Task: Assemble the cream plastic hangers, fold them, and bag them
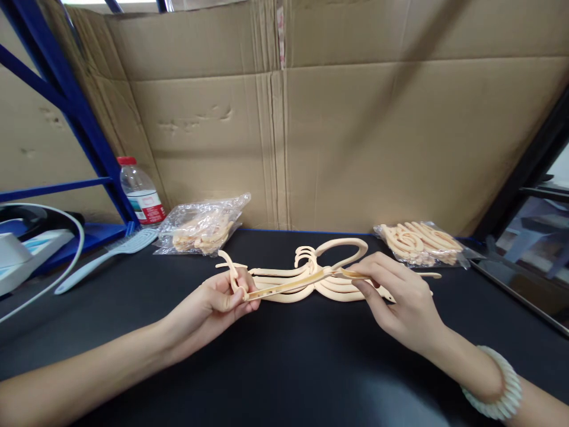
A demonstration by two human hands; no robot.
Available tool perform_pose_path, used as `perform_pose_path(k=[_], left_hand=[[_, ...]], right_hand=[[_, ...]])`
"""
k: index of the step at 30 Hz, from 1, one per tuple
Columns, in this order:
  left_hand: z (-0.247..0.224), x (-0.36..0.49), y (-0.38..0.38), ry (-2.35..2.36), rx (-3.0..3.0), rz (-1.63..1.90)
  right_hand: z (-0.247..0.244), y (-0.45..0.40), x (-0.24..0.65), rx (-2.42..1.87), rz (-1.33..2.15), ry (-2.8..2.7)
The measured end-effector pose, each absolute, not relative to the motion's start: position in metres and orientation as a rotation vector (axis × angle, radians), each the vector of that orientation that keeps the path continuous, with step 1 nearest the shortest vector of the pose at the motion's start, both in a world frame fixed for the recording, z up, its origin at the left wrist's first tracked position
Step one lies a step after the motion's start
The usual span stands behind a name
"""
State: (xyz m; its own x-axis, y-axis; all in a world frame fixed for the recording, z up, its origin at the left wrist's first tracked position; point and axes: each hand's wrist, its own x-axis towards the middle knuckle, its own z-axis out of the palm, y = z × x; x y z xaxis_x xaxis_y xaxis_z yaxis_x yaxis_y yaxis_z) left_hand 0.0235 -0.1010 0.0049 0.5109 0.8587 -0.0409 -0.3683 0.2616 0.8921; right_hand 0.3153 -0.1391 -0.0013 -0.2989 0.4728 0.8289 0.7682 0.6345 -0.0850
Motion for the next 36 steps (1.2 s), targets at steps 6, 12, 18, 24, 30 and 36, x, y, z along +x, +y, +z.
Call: perform_pose_path(k=[6, 12, 18, 24, 30, 36], left_hand=[[0.005, 0.025, -0.103, 0.68, 1.027, 0.944], [0.001, 0.025, -0.102, 0.674, 1.087, 1.002], [0.005, 0.025, -0.105, 0.717, 1.107, 1.042], [0.009, 0.024, -0.105, 0.733, 1.132, 1.121], [0.009, 0.024, -0.106, 0.688, 1.005, 1.137], [0.011, 0.026, -0.109, 0.657, 0.984, 1.135]], right_hand=[[-0.004, -0.142, 0.313, -0.947, -0.459, -1.946], [-0.008, -0.145, 0.312, -0.921, -0.45, -1.958], [-0.008, -0.148, 0.31, -0.944, -0.458, -1.941], [-0.005, -0.154, 0.303, -1.001, -0.525, -1.912], [-0.005, -0.155, 0.302, -1.149, -0.408, -1.824], [-0.008, -0.15, 0.305, -1.26, -0.31, -1.716]])
